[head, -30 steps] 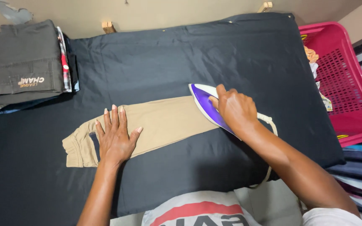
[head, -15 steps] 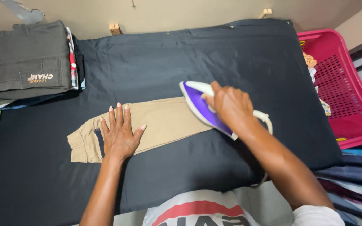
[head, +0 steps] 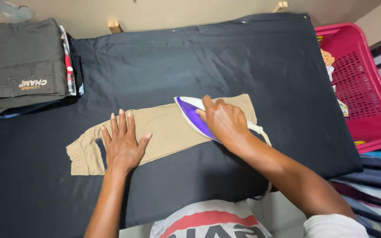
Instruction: Ironing a pair of tan-colored pants on a flat surface.
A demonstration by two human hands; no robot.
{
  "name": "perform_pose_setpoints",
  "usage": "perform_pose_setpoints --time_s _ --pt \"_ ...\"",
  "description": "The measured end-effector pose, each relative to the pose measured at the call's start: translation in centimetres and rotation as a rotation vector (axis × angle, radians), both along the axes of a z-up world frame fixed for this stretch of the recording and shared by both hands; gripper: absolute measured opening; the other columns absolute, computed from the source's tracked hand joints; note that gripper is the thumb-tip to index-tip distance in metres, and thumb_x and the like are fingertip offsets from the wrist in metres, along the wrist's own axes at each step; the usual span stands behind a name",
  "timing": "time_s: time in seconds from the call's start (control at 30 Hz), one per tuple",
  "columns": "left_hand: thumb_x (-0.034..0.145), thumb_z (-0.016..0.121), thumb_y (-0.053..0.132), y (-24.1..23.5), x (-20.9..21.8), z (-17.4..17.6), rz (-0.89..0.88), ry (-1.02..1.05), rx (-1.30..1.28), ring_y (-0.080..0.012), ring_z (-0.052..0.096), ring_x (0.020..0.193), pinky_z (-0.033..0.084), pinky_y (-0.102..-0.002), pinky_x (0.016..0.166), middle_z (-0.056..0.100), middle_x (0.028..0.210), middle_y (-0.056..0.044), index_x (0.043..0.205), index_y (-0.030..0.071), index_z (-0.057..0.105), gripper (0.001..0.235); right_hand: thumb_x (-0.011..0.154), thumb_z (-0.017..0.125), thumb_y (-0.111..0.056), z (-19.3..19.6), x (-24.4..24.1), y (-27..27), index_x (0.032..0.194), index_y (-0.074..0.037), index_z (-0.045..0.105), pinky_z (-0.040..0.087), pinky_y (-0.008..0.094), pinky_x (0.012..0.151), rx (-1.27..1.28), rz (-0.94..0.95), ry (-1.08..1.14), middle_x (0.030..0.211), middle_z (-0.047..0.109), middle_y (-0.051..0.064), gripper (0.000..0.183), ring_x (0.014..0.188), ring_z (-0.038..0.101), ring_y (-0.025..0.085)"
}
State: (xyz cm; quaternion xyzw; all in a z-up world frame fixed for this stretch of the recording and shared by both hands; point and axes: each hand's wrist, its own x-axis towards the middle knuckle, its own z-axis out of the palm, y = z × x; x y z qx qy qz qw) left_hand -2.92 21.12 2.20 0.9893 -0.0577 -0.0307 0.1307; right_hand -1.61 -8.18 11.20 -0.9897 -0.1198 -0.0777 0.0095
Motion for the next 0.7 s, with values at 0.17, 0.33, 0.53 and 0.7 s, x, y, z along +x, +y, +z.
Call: perform_pose_setpoints --time_s 0.17,0.33,0.53,0.7 --pt "0.095 0.046 0.063 0.2 0.0 -0.2 -0.005 -0.018 -0.016 -0.0376 0.007 0.156 0.003 -0.06 0.12 0.018 0.168 -0.018 0.16 0.005 0.027 0.089 0.092 0.069 -0.048 0.3 0.5 -0.4 0.091 -0.005 0.059 0.051 0.04 0.037 -0.022 -0.023 0.019 0.062 0.063 0.015 0.044 0.045 0.066 0.03" --pt "0.095 0.047 0.063 0.1 -0.1 -0.1 -0.005 -0.017 -0.021 -0.0379 0.01 0.156 0.004 -0.06 0.121 0.02 0.168 -0.019 0.16 0.006 0.028 0.089 0.093 0.069 -0.049 0.3 0.3 -1.1 0.09 -0.005 0.059 0.051 0.041 0.037 -0.047 -0.042 0.026 0.062 0.064 0.014 0.045 0.046 0.066 0.03" --pt "0.095 0.047 0.063 0.2 0.0 -0.1 -0.011 -0.039 -0.043 -0.0389 0.01 0.156 0.005 -0.061 0.12 0.021 0.167 -0.02 0.159 0.005 0.029 0.089 0.092 0.069 -0.049 0.4 0.5 -2.0 0.091 -0.004 0.059 0.051 0.041 0.037 -0.045 -0.076 0.076 0.063 0.065 0.016 0.045 0.046 0.066 0.03" --pt "0.094 0.047 0.062 0.1 0.0 -0.1 -0.002 -0.013 -0.036 -0.0381 0.009 0.156 0.004 -0.061 0.12 0.02 0.167 -0.019 0.159 0.005 0.029 0.089 0.094 0.069 -0.046 -0.2 0.3 -2.7 0.09 -0.004 0.059 0.053 0.042 0.041 -0.012 -0.077 0.024 0.064 0.065 0.016 0.044 0.049 0.067 0.032"
